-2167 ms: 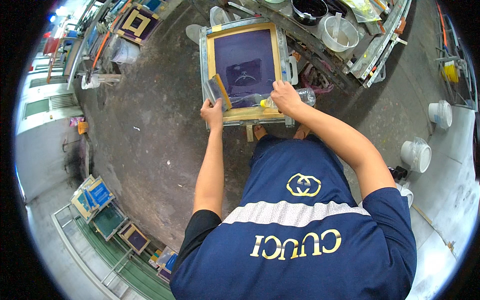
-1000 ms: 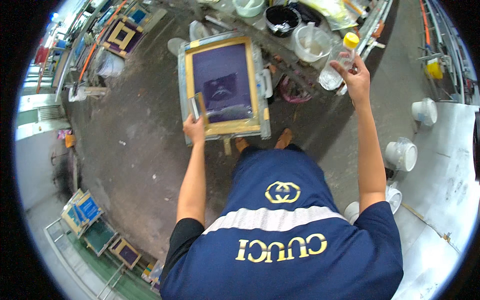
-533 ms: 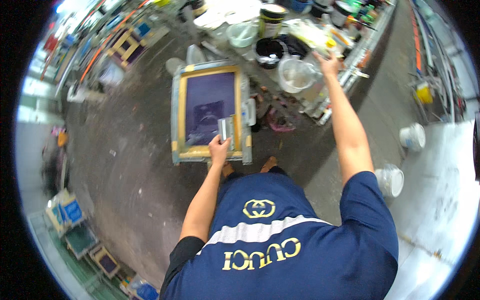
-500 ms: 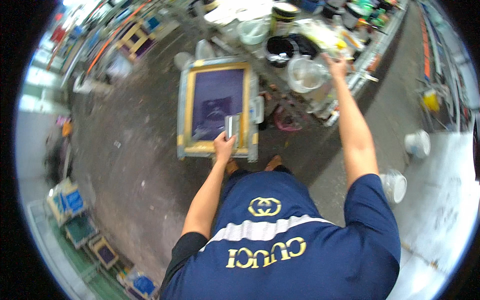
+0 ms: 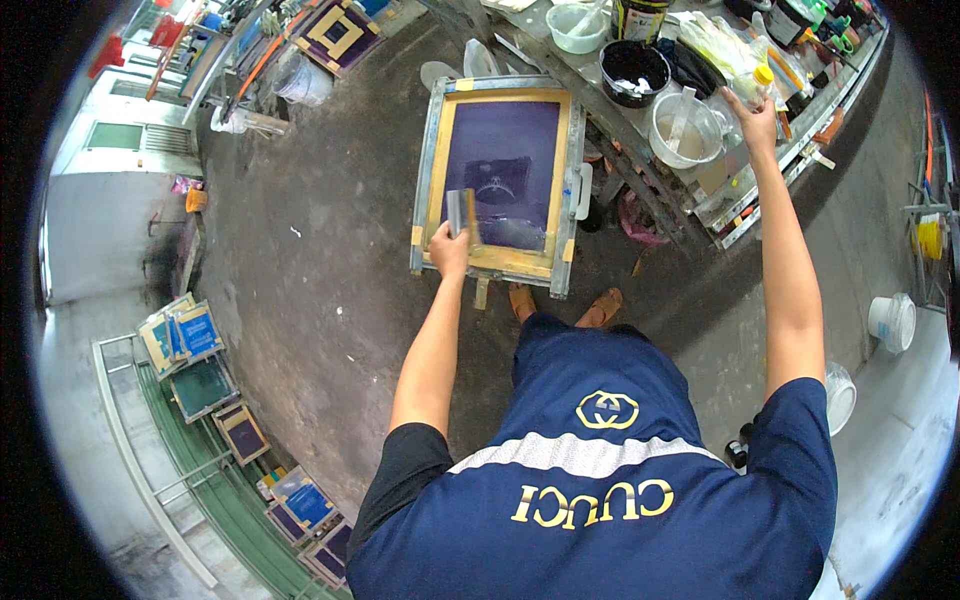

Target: The person prepares a screen printing frame with purple ink, pours a liquid onto the squeegee, and then pulls the squeegee across the screen to print a design onto a dark fabric on a conveyor belt.

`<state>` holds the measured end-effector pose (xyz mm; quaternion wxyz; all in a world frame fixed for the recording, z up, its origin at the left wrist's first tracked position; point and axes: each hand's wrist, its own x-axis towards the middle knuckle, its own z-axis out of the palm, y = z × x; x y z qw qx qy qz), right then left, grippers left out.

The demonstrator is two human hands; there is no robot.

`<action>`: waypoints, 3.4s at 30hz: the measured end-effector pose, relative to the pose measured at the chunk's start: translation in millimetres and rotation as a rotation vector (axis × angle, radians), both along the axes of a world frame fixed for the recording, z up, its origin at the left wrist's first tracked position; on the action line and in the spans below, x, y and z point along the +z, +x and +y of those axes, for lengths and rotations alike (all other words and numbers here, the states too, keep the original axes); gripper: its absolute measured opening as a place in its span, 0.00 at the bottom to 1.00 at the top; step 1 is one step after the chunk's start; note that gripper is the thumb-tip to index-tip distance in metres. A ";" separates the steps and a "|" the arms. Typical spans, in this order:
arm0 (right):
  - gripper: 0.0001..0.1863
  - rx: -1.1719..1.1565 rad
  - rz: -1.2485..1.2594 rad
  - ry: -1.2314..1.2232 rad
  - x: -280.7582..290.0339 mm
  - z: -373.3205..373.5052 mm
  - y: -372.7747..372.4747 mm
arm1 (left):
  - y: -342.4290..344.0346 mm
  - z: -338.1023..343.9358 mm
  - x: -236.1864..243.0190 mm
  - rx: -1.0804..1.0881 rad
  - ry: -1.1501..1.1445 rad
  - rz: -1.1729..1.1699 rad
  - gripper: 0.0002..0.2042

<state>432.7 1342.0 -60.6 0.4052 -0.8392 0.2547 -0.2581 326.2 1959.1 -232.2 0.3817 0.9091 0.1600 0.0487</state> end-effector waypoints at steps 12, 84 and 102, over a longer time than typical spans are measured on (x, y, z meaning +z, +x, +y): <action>0.15 0.661 0.135 0.276 0.5 254.7 -204.0 | -42.0 -21.2 8.1 -0.478 0.203 -0.201 0.18; 0.12 0.331 -0.375 1.026 172.6 983.4 935.9 | 1112.3 802.1 305.4 -0.083 -1.004 -0.176 0.27; 0.15 -0.479 -0.864 0.827 151.3 680.0 1189.4 | 1646.7 340.0 323.6 -0.770 -0.981 0.326 0.24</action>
